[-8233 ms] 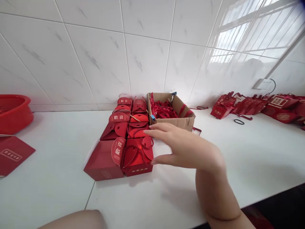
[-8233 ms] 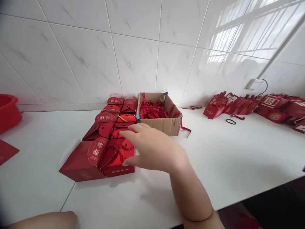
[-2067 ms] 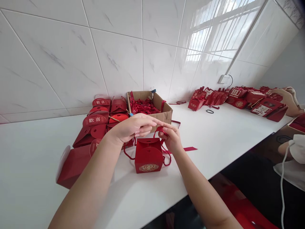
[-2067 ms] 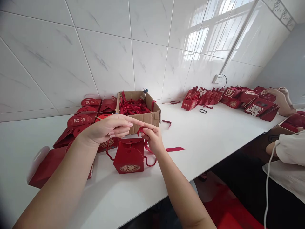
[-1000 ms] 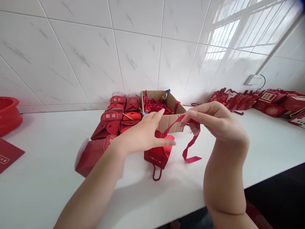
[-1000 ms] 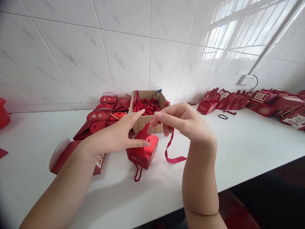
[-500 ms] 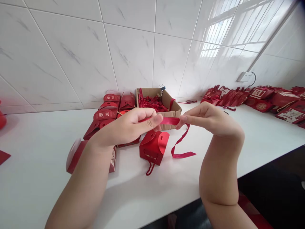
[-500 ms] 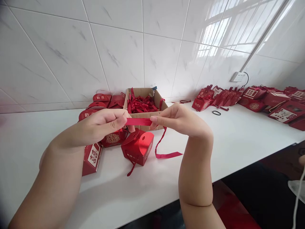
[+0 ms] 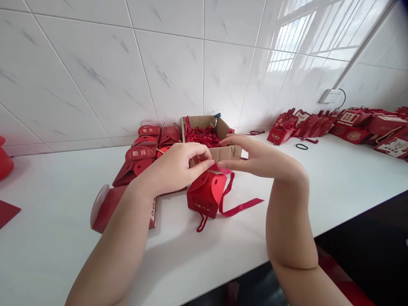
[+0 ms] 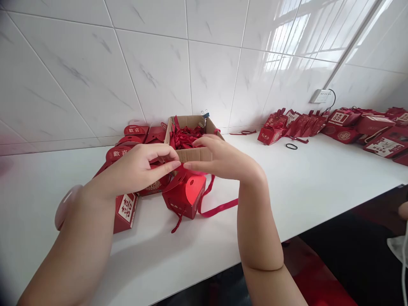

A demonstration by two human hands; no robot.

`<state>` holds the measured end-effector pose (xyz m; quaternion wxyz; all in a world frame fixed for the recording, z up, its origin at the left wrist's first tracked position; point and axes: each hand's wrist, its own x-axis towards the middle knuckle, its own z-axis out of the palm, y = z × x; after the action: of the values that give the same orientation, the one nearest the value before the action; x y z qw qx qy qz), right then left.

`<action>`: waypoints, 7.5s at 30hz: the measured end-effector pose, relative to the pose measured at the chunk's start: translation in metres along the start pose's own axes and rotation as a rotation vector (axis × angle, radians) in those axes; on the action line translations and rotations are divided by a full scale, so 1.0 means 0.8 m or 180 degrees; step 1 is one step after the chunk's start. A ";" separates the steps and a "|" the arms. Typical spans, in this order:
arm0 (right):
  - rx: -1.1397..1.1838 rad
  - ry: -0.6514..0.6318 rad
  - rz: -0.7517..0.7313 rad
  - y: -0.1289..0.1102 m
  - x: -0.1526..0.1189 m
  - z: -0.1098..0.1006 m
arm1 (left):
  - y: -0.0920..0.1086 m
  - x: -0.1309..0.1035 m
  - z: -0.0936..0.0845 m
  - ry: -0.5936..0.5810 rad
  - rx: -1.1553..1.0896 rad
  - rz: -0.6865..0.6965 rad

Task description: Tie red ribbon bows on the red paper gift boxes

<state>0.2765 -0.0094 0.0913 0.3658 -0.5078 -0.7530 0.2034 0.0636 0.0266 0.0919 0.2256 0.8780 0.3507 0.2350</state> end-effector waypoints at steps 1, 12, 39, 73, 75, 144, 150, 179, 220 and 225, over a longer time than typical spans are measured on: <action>0.0135 -0.0298 -0.0068 0.001 0.004 0.003 | 0.000 0.001 0.002 -0.0030 0.0059 0.0017; 0.0517 -0.1176 0.0108 0.015 0.021 0.001 | -0.004 0.009 0.011 -0.0316 0.0214 0.0012; -0.0319 -0.2329 0.0516 0.058 0.036 -0.003 | -0.027 0.025 0.034 -0.1615 0.0804 -0.0502; -0.0162 -0.1023 0.0360 0.044 0.041 0.012 | -0.025 0.033 0.036 0.0255 -0.1204 -0.0080; 0.0189 -0.0611 0.0175 0.041 0.041 0.014 | -0.024 0.035 0.036 0.0341 -0.1580 -0.0080; 0.1733 0.0713 -0.1224 0.024 0.032 0.018 | 0.011 0.002 0.034 0.0018 -0.0559 0.0927; 0.1669 0.0807 -0.1174 0.020 0.028 0.017 | 0.016 -0.003 0.029 0.0064 0.0113 0.0920; 0.1528 0.0680 -0.1313 0.019 0.028 0.017 | 0.021 -0.015 0.004 -0.0059 0.0542 0.0342; 0.1820 -0.0402 -0.0199 0.022 0.039 0.020 | -0.006 0.002 -0.004 0.1357 0.0548 -0.0427; 0.2301 0.0173 -0.0325 0.026 0.039 0.014 | -0.015 0.005 0.006 -0.0292 0.0885 -0.1042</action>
<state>0.2740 0.0282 0.0804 0.5511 -0.3127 -0.6469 0.4242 0.0628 0.0358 0.0824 0.1532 0.8418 0.5070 0.1045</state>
